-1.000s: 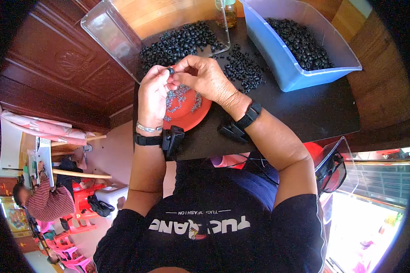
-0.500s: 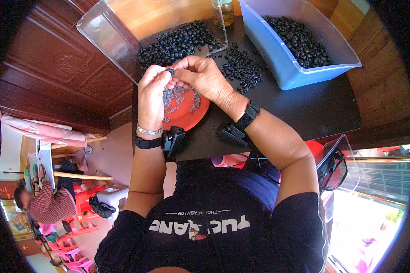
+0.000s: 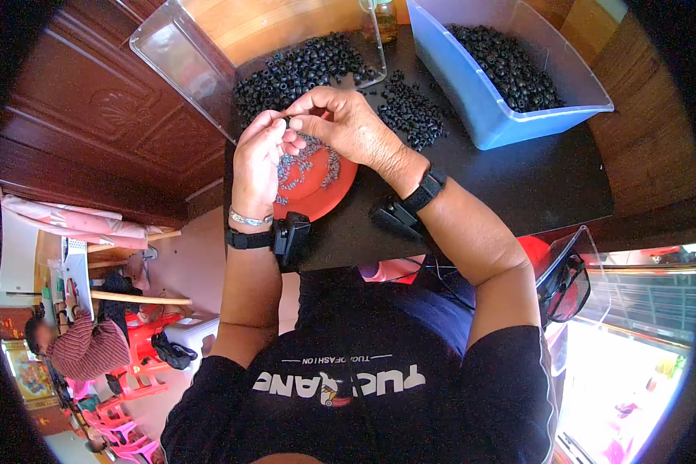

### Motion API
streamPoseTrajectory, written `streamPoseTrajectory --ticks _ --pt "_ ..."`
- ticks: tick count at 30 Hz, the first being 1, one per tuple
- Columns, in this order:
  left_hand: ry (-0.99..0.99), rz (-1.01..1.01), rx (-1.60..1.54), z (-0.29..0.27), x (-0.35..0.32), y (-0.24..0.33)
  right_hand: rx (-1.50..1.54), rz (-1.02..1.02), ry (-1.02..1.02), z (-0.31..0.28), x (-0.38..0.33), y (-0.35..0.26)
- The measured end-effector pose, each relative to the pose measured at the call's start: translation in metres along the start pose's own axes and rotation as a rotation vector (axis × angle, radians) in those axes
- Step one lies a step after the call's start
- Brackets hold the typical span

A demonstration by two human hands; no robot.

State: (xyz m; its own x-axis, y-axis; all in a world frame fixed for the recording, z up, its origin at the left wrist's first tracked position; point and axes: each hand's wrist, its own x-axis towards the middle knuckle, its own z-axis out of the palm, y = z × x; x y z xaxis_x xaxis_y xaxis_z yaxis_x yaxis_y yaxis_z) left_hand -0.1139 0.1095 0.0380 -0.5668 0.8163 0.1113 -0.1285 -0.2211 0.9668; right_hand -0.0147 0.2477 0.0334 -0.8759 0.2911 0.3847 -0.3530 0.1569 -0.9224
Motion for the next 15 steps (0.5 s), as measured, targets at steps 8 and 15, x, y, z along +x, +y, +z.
streamPoseTrajectory --ticks 8,15 --pt "0.022 -0.012 0.035 0.000 0.002 -0.003 -0.185 0.061 -0.006 -0.003 0.001 -0.007" --pt "-0.007 -0.015 0.098 0.000 0.002 -0.003 -0.238 0.049 -0.050 -0.007 0.000 -0.010"
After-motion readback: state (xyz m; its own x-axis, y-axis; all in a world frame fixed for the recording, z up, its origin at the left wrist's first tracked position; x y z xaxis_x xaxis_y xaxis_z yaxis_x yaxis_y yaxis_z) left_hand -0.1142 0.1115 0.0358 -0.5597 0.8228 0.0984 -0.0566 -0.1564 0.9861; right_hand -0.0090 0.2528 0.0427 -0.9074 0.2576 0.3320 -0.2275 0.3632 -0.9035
